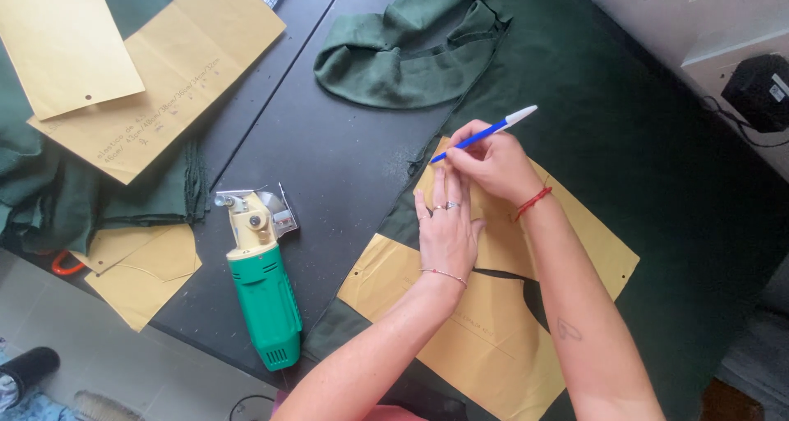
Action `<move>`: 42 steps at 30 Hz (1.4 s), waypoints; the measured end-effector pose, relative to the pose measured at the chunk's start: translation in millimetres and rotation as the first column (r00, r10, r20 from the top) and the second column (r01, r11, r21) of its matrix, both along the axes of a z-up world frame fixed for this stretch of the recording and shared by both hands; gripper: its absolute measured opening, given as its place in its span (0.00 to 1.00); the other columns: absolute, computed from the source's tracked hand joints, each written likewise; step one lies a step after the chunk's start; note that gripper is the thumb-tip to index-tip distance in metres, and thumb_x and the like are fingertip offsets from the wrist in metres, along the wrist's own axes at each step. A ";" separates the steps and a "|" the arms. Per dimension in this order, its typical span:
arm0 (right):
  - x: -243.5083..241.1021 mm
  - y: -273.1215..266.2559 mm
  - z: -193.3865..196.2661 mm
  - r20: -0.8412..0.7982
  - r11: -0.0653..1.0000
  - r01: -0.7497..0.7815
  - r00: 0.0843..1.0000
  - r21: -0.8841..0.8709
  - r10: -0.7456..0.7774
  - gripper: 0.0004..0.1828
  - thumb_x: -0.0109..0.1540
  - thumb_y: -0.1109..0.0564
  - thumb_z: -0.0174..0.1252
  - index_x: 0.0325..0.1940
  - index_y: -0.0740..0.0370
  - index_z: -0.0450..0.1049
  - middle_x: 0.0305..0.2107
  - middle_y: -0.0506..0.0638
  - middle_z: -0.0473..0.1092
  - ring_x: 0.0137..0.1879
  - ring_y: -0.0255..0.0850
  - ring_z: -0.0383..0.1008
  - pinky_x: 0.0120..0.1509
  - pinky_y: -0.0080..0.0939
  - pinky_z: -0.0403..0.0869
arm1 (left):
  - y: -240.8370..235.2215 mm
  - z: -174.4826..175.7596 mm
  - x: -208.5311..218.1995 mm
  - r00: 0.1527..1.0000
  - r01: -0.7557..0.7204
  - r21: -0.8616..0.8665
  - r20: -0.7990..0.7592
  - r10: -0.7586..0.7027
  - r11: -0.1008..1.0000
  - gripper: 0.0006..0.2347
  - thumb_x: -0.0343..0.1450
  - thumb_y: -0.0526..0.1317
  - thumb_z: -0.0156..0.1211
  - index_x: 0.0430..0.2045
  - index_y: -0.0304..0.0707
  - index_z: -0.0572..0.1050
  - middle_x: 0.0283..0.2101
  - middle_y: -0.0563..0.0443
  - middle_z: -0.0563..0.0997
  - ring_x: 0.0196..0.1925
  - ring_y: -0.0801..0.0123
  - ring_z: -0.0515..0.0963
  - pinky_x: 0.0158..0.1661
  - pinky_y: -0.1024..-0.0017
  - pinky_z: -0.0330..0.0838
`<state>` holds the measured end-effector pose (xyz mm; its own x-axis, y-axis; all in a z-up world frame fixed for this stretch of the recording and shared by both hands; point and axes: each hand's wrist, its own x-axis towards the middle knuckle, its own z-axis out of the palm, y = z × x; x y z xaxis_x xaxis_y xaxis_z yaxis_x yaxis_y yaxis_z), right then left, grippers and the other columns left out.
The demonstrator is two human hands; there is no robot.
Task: Tracing patterns onto fabric and cutting them out using an electric rotary cutter and scissors
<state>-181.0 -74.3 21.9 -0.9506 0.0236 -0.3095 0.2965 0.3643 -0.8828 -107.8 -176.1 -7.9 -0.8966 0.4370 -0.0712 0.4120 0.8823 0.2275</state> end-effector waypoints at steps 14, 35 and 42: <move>76.4 -35.0 4.1 -0.117 0.795 0.559 0.796 -0.237 -0.594 0.06 0.55 0.63 0.51 0.34 0.68 0.63 0.24 0.56 0.69 0.34 0.40 0.74 0.37 0.34 0.76 | -61.9 -8.8 -78.1 0.969 0.247 0.360 -0.119 -0.218 0.900 0.07 0.65 0.38 0.49 0.27 0.60 0.72 0.38 0.75 0.70 0.39 0.82 0.72 0.36 0.84 0.68; 169.5 -23.0 32.4 -0.053 0.884 0.460 0.884 -0.087 -0.465 0.04 0.51 0.67 0.55 0.30 0.69 0.70 0.34 0.62 0.71 0.41 0.43 0.72 0.40 0.35 0.73 | -55.0 -21.2 -78.3 0.929 0.367 0.366 -0.109 -0.353 0.855 0.09 0.65 0.36 0.52 0.26 0.63 0.75 0.42 0.71 0.69 0.43 0.82 0.69 0.39 0.83 0.66; 166.8 10.8 38.8 0.141 0.909 0.395 0.915 -0.132 -0.377 0.07 0.51 0.66 0.55 0.33 0.69 0.70 0.37 0.59 0.71 0.35 0.37 0.73 0.40 0.33 0.73 | -10.4 -17.4 -5.0 0.921 0.321 0.234 -0.301 -0.245 0.918 0.05 0.64 0.37 0.46 0.31 0.49 0.65 0.43 0.54 0.64 0.44 0.65 0.64 0.42 0.59 0.55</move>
